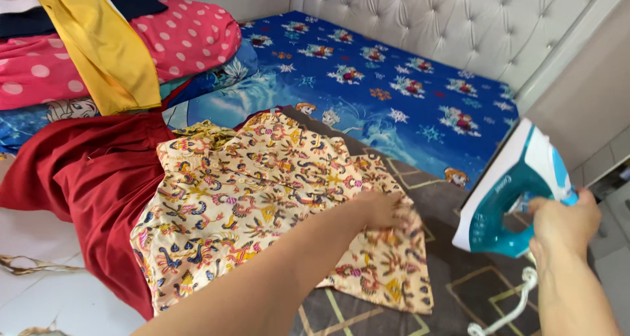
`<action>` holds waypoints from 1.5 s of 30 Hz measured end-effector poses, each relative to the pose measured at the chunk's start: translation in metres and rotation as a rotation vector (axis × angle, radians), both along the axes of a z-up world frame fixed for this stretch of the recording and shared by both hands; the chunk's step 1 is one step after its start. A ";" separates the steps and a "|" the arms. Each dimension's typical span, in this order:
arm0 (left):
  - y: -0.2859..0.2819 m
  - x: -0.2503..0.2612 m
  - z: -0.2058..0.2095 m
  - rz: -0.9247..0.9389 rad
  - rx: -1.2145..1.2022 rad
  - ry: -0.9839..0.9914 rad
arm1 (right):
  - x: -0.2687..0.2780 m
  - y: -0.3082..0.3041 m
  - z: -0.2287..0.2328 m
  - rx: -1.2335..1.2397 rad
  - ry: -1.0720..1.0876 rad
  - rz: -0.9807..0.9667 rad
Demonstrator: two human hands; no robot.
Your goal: The person irons a patterned garment on a bed using a blue and white electric iron. They repeatedly smooth the fabric, lift and reposition sections of the garment, and move the iron back and forth to remove wrinkles. The person handles the garment with both hands, ensuring different areas are flattened before applying the iron.
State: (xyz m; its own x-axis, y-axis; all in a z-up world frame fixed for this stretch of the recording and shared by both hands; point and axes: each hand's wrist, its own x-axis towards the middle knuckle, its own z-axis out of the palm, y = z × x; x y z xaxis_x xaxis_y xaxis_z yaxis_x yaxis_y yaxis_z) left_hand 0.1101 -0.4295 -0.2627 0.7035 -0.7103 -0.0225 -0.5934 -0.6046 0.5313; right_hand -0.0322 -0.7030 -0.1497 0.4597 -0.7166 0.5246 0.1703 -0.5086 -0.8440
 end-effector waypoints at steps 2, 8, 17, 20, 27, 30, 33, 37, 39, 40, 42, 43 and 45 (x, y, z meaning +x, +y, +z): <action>0.019 0.001 0.001 0.029 0.062 0.107 | -0.005 -0.008 -0.004 -0.001 0.042 -0.011; 0.071 0.063 -0.011 -0.203 0.279 0.430 | -0.001 -0.001 -0.021 -0.034 0.106 0.056; 0.180 0.117 -0.025 -0.117 0.493 -0.067 | -0.020 0.089 0.036 -0.358 0.455 0.049; 0.214 0.110 -0.015 -0.005 0.422 -0.199 | -0.029 0.118 0.059 -0.605 0.585 0.030; 0.280 0.076 -0.001 0.082 0.169 0.073 | -0.015 0.167 0.060 -0.624 0.869 0.570; 0.306 0.059 0.022 0.132 0.314 -0.010 | -0.022 0.204 0.030 -0.838 1.143 0.715; 0.323 0.033 0.047 0.178 0.297 -0.283 | -0.045 0.231 -0.026 -1.039 0.983 0.844; 0.342 -0.012 0.067 0.476 0.148 -0.424 | -0.026 0.226 -0.036 -1.013 1.351 0.423; 0.364 -0.039 0.066 0.665 0.207 -0.348 | -0.008 0.207 -0.033 -0.986 1.335 0.264; 0.379 -0.049 0.064 0.754 0.266 -0.270 | 0.001 0.193 -0.031 -0.966 1.326 0.176; 0.412 -0.066 0.057 0.860 0.347 -0.185 | 0.018 0.169 -0.034 -0.889 1.241 0.177; 0.426 -0.071 0.050 0.888 0.347 -0.137 | 0.023 0.160 -0.037 -0.853 1.199 0.178; 0.448 -0.075 0.032 0.948 0.354 -0.033 | 0.028 0.154 -0.037 -0.818 1.191 0.335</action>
State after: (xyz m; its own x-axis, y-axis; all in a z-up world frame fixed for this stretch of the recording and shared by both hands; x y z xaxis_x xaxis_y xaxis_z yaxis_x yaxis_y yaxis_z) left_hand 0.0350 0.0189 -0.2306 0.9782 0.1851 -0.0939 0.2018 -0.9539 0.2220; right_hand -0.0040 -0.5495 -0.1862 0.9787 -0.1915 -0.0744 -0.1969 -0.9776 -0.0737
